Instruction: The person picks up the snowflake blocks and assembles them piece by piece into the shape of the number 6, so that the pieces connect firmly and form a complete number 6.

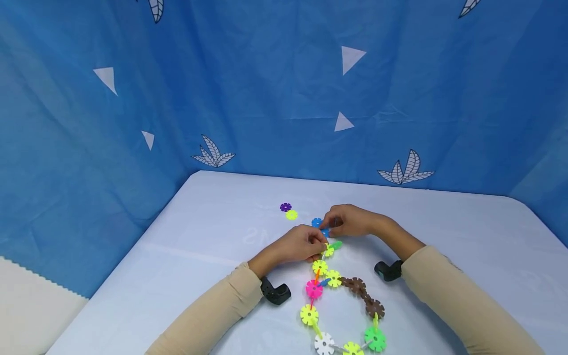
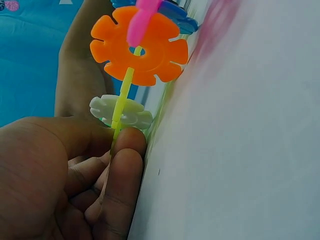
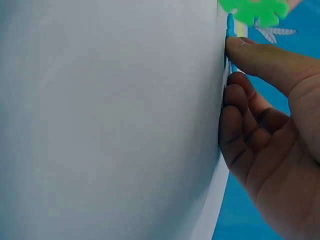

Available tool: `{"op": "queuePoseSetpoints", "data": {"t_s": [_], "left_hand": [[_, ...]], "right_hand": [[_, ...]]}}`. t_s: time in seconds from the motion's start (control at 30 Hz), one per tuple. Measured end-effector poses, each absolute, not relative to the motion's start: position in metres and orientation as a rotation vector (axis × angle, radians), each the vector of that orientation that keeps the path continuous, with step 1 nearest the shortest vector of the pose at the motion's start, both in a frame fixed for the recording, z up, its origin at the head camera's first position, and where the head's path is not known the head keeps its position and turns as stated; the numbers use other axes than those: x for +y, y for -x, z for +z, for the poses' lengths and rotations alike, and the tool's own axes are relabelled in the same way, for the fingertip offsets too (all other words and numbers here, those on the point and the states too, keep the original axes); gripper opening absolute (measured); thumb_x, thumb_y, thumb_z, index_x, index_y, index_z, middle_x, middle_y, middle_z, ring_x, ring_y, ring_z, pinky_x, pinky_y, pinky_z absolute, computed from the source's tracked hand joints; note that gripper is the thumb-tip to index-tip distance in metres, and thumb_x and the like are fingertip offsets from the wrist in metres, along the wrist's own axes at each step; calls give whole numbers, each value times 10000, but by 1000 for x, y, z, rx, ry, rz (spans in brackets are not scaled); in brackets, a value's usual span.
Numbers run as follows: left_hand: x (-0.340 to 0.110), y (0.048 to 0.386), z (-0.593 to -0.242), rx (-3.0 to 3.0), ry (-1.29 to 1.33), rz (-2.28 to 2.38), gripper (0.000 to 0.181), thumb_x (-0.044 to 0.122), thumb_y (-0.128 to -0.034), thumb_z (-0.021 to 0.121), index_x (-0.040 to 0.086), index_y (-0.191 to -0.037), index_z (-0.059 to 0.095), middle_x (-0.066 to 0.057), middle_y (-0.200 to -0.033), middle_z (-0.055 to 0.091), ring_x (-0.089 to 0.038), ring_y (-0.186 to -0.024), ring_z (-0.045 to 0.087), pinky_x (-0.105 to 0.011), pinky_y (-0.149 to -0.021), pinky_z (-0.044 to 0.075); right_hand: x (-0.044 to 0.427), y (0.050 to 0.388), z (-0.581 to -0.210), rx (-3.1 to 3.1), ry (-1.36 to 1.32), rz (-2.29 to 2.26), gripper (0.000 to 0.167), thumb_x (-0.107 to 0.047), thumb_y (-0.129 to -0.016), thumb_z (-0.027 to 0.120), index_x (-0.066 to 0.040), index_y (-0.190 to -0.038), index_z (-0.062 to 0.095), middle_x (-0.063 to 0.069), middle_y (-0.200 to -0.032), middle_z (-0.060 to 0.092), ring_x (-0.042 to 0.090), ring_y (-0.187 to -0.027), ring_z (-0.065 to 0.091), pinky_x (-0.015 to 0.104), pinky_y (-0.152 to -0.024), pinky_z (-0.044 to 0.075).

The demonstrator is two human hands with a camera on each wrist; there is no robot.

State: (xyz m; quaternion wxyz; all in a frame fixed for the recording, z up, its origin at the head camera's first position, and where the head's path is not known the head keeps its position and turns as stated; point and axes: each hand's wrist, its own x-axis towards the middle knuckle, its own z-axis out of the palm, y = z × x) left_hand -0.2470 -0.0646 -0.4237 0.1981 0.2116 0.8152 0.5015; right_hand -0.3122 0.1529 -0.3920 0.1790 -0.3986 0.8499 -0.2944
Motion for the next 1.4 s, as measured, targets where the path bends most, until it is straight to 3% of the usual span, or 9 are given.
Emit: {"op": "queuePoseSetpoints", "data": {"t_s": [0.43,0.6,0.7,0.9,1.0,1.2,1.4], "left_hand": [[-63,246,-421,2298,-559,1380,67,126,-983,652,111,-974,716,-48,-732,661,-144,-602,585,-261,-597,513],[-64,245,-421,2295,-559,1380,68,123,-983,650,110,-983,717,-46,-731,661,-143,-600,584,-259,-598,511],[-64,244,-421,2296,-558,1378,78,117,-979,645,111,-1005,718,-45,-722,654,-143,-588,572,-263,-602,500],[-64,246,-421,2294,-564,1378,118,108,-982,631,110,-1059,720,-52,-728,655,-147,-586,568,-268,-601,500],[-63,247,-421,2294,-562,1376,115,110,-977,639,117,-1057,722,-51,-730,655,-147,-587,566,-268,-598,493],[-64,247,-420,2281,-572,1374,123,110,-978,639,120,-1066,725,-55,-745,656,-153,-596,568,-275,-608,495],[-65,247,-420,2276,-576,1383,133,91,-974,632,122,-1061,728,-60,-746,658,-158,-596,575,-279,-610,502]], "right_hand": [[190,301,-398,2475,1000,-972,248,-41,-883,773,-42,-1123,709,43,-958,610,214,-843,542,293,-728,512],[190,299,-402,2516,987,-947,130,-107,-871,808,-104,-957,711,7,-911,592,190,-816,547,282,-717,510],[190,296,-403,2549,950,-921,143,-98,-859,818,-128,-882,679,-2,-870,571,186,-788,541,278,-693,504],[191,292,-400,2559,921,-940,207,-91,-871,805,-65,-1016,659,6,-914,602,192,-835,548,293,-740,519],[193,290,-399,2561,925,-933,175,-63,-874,793,-62,-988,660,10,-905,587,190,-821,538,288,-724,512],[194,286,-400,2560,956,-908,262,-37,-889,767,-40,-1126,655,13,-895,549,190,-810,515,283,-704,493],[192,280,-397,2546,818,-960,169,-31,-904,738,-59,-1010,608,39,-858,576,213,-799,539,307,-701,506]]}}
